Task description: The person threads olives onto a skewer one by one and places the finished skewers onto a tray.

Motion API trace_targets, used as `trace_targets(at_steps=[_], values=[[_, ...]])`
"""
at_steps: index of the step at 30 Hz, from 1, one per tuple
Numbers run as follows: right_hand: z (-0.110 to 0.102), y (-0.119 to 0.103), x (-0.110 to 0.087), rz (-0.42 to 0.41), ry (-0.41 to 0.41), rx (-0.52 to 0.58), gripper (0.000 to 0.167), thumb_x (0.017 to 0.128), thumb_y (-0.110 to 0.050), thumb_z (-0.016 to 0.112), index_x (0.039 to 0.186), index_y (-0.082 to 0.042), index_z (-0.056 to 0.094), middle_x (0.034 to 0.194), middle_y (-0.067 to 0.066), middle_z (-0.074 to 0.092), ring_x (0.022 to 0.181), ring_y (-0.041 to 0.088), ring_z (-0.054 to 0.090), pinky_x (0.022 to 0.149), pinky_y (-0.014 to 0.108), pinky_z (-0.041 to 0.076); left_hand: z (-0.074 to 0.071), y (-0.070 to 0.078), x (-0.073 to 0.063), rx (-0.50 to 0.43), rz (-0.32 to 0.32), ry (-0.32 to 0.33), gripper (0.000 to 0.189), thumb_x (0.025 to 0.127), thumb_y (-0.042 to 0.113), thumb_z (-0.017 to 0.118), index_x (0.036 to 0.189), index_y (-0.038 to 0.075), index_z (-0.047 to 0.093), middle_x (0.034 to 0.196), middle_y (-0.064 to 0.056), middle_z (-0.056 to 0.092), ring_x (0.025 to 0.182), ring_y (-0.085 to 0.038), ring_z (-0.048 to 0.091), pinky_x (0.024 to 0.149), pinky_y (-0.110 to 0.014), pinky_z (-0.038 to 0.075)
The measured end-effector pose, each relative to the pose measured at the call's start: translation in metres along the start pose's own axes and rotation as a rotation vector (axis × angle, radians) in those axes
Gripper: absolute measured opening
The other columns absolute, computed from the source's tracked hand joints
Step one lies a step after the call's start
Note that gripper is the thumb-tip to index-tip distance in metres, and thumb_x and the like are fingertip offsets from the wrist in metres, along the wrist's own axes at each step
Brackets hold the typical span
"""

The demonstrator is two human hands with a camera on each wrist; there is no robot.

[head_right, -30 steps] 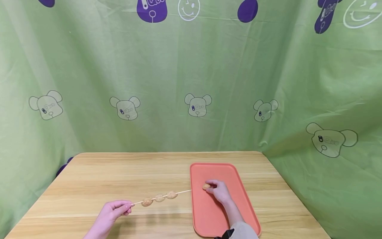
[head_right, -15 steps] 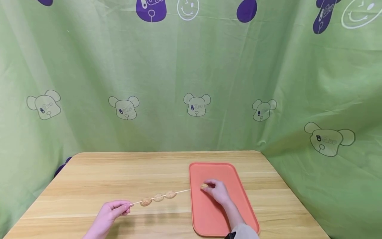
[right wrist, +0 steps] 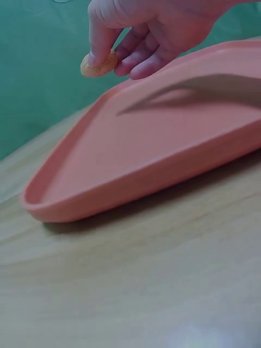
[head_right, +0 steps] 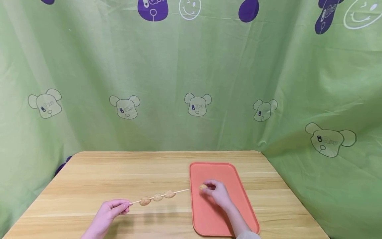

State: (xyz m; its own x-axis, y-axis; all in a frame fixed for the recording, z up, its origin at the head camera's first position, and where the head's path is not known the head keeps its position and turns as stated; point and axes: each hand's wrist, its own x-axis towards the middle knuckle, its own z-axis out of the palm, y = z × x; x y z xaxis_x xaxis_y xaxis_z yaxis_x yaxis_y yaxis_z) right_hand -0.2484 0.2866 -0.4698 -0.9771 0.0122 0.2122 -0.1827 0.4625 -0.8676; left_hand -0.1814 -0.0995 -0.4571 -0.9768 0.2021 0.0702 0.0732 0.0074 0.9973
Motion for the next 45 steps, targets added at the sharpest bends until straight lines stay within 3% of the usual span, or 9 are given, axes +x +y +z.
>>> trace_targets(at_steps=[5,12,23,29,38,45], values=[[-0.001,-0.009,-0.007,-0.03,-0.011,0.032,0.027,0.076,-0.003,0.073,0.1,0.006,0.065,0.094,0.014,0.066,0.08,0.009,0.059,0.074,0.022,0.048,0.0,0.001,0.0,-0.005,-0.003,-0.008,0.026,0.089,0.005,0.057,0.101,-0.018,0.059,0.076,0.001,0.064,0.073,-0.008,0.057,0.074,-0.024,0.048],[-0.002,-0.023,-0.02,-0.011,0.003,0.077,0.029,0.076,0.0,0.072,0.102,0.008,0.064,0.094,0.013,0.065,0.077,0.01,0.058,0.073,0.022,0.048,0.0,0.002,0.0,-0.014,-0.013,-0.019,0.026,0.089,0.005,0.056,0.102,-0.018,0.058,0.075,0.003,0.063,0.074,-0.008,0.057,0.074,-0.024,0.048],[-0.004,-0.038,-0.036,-0.077,-0.051,0.114,0.027,0.078,0.0,0.07,0.102,0.011,0.062,0.092,0.015,0.064,0.076,0.008,0.058,0.068,0.022,0.049,0.002,0.004,-0.001,-0.009,-0.005,-0.045,0.027,0.088,0.007,0.058,0.1,-0.016,0.06,0.075,0.003,0.064,0.075,-0.009,0.057,0.075,-0.024,0.047],[-0.002,-0.046,-0.044,-0.071,-0.084,0.169,0.03,0.078,0.001,0.069,0.104,0.012,0.06,0.096,0.022,0.064,0.078,0.007,0.06,0.071,0.022,0.05,0.003,0.001,0.0,-0.003,0.006,-0.063,0.026,0.089,0.006,0.057,0.101,-0.017,0.059,0.076,0.003,0.064,0.075,-0.008,0.057,0.075,-0.024,0.047],[0.0,-0.05,-0.049,-0.159,-0.123,0.213,0.029,0.078,0.007,0.066,0.104,0.015,0.058,0.092,0.017,0.065,0.076,0.007,0.059,0.07,0.022,0.051,0.005,0.002,-0.002,0.003,0.012,-0.083,0.028,0.087,0.007,0.058,0.1,-0.017,0.059,0.075,0.004,0.063,0.074,-0.008,0.057,0.075,-0.024,0.048],[0.0,-0.05,-0.05,-0.14,-0.117,0.208,0.03,0.078,0.004,0.068,0.104,0.014,0.058,0.092,0.017,0.065,0.077,0.008,0.059,0.071,0.022,0.05,0.006,0.003,-0.002,0.003,0.015,-0.094,0.029,0.087,0.009,0.059,0.1,-0.017,0.059,0.075,0.005,0.063,0.074,-0.008,0.057,0.075,-0.024,0.047]])
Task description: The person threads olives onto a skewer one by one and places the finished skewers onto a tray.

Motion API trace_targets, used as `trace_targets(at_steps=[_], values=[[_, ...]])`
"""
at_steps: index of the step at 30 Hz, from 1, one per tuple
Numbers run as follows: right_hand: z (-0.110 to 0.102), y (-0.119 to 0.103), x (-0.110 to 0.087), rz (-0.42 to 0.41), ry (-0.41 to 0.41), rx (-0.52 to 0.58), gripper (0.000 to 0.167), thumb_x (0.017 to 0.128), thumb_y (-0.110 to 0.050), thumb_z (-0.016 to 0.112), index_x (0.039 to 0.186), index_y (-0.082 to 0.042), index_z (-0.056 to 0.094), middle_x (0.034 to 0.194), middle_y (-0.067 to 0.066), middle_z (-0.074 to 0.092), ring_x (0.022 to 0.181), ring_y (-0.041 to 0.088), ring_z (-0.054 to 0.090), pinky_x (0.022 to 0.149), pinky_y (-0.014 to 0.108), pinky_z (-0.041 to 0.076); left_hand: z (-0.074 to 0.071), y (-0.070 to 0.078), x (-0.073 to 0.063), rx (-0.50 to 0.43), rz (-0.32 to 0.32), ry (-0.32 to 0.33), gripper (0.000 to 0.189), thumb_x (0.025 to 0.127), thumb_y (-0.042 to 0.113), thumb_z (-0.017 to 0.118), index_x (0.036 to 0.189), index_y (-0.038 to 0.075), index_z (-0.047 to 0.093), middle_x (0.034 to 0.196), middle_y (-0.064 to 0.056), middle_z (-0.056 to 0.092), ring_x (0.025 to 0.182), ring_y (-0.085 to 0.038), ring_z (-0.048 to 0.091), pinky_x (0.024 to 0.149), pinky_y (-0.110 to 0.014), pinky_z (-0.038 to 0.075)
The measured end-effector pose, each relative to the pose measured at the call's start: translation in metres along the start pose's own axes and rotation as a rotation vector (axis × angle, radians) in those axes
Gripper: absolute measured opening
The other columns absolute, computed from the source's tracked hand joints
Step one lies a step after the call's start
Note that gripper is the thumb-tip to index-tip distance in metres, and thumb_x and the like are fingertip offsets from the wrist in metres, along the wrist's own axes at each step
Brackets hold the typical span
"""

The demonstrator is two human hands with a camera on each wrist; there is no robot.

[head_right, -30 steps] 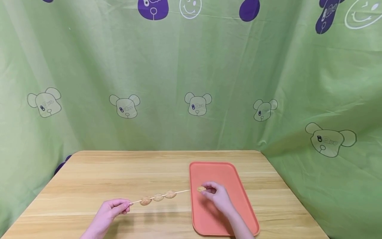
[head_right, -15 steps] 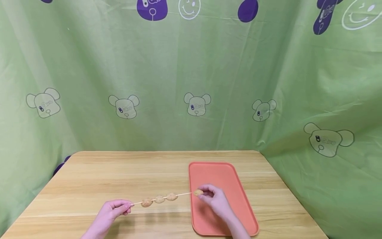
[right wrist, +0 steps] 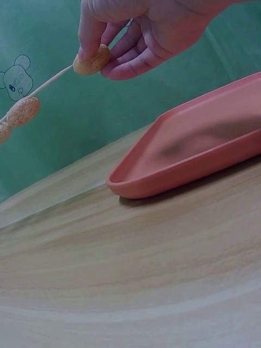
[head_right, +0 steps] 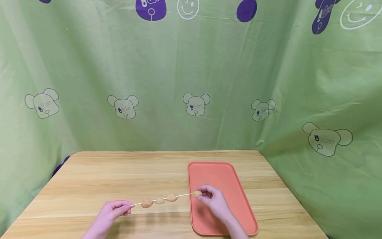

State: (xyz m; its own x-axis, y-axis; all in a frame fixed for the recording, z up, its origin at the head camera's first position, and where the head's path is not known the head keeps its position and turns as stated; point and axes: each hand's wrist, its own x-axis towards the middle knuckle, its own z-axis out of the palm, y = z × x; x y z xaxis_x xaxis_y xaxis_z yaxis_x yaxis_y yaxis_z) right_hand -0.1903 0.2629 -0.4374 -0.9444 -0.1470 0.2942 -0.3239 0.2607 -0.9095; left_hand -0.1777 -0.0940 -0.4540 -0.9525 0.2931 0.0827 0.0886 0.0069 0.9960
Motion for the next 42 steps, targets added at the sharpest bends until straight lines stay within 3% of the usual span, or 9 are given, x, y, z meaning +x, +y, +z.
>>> trace_targets(at_steps=[20,26,35,42], values=[[0.0044,0.0025,0.0006,0.013,0.0,0.036,0.03,0.078,0.005,0.067,0.104,0.015,0.057,0.092,0.021,0.064,0.077,0.008,0.059,0.07,0.022,0.05,-0.0015,-0.0073,0.0029,0.007,0.02,-0.011,0.026,0.09,0.004,0.055,0.101,-0.019,0.058,0.075,0.004,0.063,0.074,-0.006,0.056,0.074,-0.023,0.048],[0.0048,0.0015,0.0005,0.031,0.002,0.034,0.031,0.078,0.005,0.067,0.105,0.015,0.057,0.092,0.021,0.064,0.077,0.008,0.059,0.07,0.022,0.05,-0.0005,-0.0067,0.0034,0.014,0.005,0.012,0.025,0.089,0.004,0.056,0.101,-0.018,0.059,0.075,0.003,0.064,0.073,-0.007,0.057,0.074,-0.023,0.048],[0.0068,0.0037,0.0006,-0.01,-0.005,0.068,0.031,0.076,0.006,0.068,0.102,0.016,0.056,0.09,0.017,0.064,0.078,0.008,0.06,0.07,0.022,0.051,0.0026,-0.0044,0.0025,0.048,0.008,0.05,0.023,0.087,0.004,0.058,0.098,-0.017,0.061,0.074,-0.001,0.064,0.072,-0.007,0.057,0.073,-0.023,0.048],[0.0073,0.0041,0.0014,-0.057,-0.021,0.083,0.028,0.076,0.007,0.068,0.1,0.016,0.057,0.089,0.013,0.065,0.077,0.007,0.06,0.069,0.021,0.051,0.0021,-0.0045,0.0015,0.056,0.022,0.044,0.023,0.087,0.003,0.058,0.098,-0.017,0.061,0.074,0.0,0.064,0.072,-0.007,0.057,0.072,-0.023,0.049]])
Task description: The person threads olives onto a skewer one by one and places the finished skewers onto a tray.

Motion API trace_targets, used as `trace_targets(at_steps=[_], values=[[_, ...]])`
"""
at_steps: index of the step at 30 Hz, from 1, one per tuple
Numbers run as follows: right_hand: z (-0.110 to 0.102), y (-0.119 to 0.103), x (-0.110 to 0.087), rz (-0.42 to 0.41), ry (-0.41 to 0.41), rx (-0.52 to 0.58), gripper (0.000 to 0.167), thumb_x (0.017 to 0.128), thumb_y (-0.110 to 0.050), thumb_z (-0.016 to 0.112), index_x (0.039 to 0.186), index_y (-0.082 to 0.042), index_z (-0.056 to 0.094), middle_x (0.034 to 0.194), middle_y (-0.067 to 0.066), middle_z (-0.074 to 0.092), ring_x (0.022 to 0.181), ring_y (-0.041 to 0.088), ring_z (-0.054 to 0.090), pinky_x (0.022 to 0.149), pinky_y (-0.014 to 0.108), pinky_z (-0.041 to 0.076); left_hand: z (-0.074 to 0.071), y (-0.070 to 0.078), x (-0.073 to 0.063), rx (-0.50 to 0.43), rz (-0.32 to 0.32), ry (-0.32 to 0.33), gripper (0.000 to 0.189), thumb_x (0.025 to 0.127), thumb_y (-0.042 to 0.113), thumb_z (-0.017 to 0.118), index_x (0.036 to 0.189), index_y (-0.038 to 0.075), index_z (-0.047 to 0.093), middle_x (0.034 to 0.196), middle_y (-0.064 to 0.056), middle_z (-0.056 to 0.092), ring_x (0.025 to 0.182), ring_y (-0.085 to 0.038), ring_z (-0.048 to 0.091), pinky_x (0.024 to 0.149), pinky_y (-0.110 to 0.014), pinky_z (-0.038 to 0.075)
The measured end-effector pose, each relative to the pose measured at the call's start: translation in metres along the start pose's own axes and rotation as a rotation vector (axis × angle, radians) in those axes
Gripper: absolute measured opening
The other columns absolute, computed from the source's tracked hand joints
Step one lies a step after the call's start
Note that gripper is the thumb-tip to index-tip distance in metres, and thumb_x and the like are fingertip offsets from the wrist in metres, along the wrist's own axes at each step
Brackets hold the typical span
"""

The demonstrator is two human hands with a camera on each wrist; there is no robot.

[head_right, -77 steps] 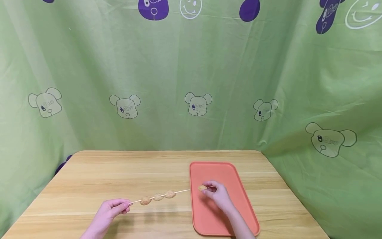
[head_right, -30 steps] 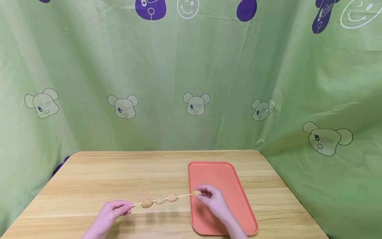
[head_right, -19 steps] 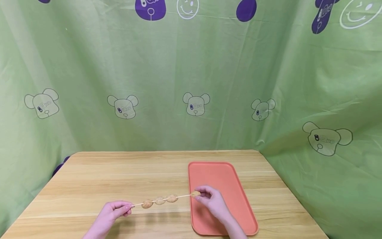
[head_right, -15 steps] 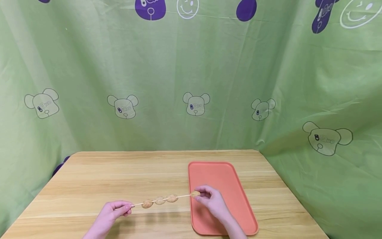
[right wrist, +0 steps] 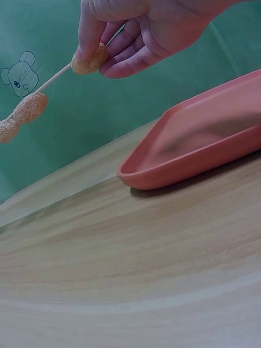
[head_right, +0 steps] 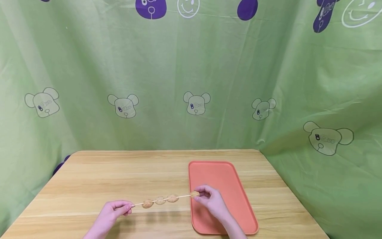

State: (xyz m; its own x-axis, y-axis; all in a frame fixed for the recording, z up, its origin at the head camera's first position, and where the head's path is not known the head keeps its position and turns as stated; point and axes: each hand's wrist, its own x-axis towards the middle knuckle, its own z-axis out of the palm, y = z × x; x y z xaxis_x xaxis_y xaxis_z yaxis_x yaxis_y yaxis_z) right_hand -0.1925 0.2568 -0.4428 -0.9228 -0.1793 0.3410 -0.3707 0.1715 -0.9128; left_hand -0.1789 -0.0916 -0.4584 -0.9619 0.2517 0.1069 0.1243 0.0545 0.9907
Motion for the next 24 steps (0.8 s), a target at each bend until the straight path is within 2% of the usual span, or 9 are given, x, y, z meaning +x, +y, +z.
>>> trace_targets(at_steps=[8,24], values=[[0.0016,0.0009,0.0006,-0.046,-0.054,0.032,0.027,0.078,0.007,0.067,0.099,0.018,0.056,0.091,0.019,0.064,0.079,0.007,0.061,0.07,0.021,0.051,-0.001,-0.0008,-0.0019,-0.003,0.006,-0.016,0.024,0.087,0.003,0.058,0.098,-0.018,0.059,0.076,-0.003,0.065,0.072,-0.007,0.058,0.073,-0.024,0.05],[0.0068,-0.0013,0.0,-0.023,-0.067,0.056,0.028,0.078,0.007,0.066,0.1,0.02,0.055,0.092,0.027,0.062,0.079,0.007,0.06,0.07,0.021,0.051,0.0029,0.0009,-0.0029,0.0,-0.018,0.005,0.023,0.086,0.003,0.059,0.097,-0.017,0.06,0.075,-0.005,0.065,0.071,-0.008,0.057,0.072,-0.023,0.049]])
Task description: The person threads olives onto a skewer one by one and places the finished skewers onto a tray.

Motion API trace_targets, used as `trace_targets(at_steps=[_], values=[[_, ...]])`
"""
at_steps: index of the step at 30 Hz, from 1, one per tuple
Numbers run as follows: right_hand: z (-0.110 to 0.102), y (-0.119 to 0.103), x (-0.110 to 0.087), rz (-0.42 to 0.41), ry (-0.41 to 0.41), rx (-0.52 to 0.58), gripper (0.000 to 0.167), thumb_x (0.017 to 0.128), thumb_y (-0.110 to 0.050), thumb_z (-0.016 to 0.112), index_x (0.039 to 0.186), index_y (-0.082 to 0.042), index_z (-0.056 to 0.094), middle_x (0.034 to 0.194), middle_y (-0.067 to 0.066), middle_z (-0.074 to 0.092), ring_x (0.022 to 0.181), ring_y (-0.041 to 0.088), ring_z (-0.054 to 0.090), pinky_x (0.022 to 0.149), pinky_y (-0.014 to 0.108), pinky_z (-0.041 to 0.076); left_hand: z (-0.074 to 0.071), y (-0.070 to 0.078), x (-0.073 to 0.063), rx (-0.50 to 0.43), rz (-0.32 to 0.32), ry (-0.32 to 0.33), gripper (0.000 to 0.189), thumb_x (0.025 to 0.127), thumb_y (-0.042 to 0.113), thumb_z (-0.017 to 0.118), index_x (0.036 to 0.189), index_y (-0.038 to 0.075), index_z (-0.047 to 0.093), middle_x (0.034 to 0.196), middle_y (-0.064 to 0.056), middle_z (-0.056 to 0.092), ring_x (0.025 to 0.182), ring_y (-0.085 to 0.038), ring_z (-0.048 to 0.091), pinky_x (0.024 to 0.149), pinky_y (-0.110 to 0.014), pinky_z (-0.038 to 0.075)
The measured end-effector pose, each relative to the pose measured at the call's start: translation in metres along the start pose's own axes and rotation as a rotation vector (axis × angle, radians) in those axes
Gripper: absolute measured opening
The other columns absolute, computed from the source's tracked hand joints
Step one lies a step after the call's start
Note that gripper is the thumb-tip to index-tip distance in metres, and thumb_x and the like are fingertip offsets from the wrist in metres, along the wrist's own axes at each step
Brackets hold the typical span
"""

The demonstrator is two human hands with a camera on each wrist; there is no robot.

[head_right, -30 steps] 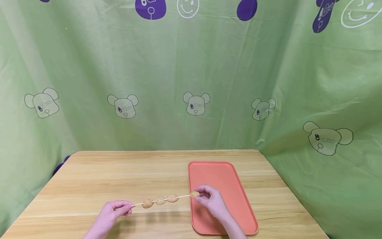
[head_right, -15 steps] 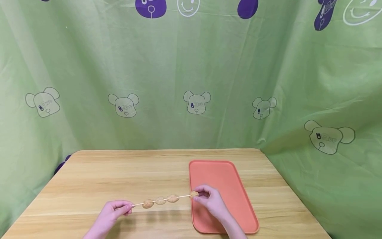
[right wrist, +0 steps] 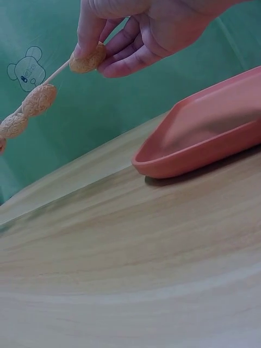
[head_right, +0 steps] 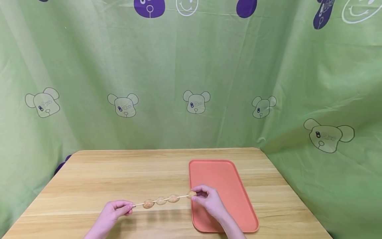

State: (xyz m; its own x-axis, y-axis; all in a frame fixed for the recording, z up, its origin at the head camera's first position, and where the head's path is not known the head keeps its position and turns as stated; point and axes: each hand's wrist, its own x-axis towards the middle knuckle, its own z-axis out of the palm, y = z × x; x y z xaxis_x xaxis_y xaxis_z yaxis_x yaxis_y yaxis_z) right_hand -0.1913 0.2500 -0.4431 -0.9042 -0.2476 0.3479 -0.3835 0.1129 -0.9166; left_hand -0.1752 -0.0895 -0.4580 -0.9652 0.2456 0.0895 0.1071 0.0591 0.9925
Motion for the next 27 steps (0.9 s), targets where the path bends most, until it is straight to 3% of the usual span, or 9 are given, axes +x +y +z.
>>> trace_targets(at_steps=[14,27], values=[[0.0056,-0.0008,-0.0006,0.037,0.003,0.011,0.031,0.078,0.004,0.067,0.103,0.019,0.055,0.087,0.005,0.064,0.077,0.006,0.058,0.068,0.021,0.05,0.0028,-0.0024,-0.0001,-0.03,0.023,-0.039,0.026,0.086,0.003,0.058,0.098,-0.021,0.058,0.074,0.0,0.064,0.072,-0.007,0.058,0.072,-0.024,0.05],[0.0089,0.0006,-0.0012,0.03,0.005,0.025,0.03,0.078,0.005,0.066,0.102,0.02,0.055,0.087,0.0,0.064,0.077,0.006,0.058,0.068,0.02,0.049,0.0022,-0.0057,0.0009,-0.049,0.013,-0.044,0.025,0.087,0.002,0.057,0.099,-0.02,0.057,0.074,0.004,0.064,0.072,-0.008,0.058,0.074,-0.025,0.05]])
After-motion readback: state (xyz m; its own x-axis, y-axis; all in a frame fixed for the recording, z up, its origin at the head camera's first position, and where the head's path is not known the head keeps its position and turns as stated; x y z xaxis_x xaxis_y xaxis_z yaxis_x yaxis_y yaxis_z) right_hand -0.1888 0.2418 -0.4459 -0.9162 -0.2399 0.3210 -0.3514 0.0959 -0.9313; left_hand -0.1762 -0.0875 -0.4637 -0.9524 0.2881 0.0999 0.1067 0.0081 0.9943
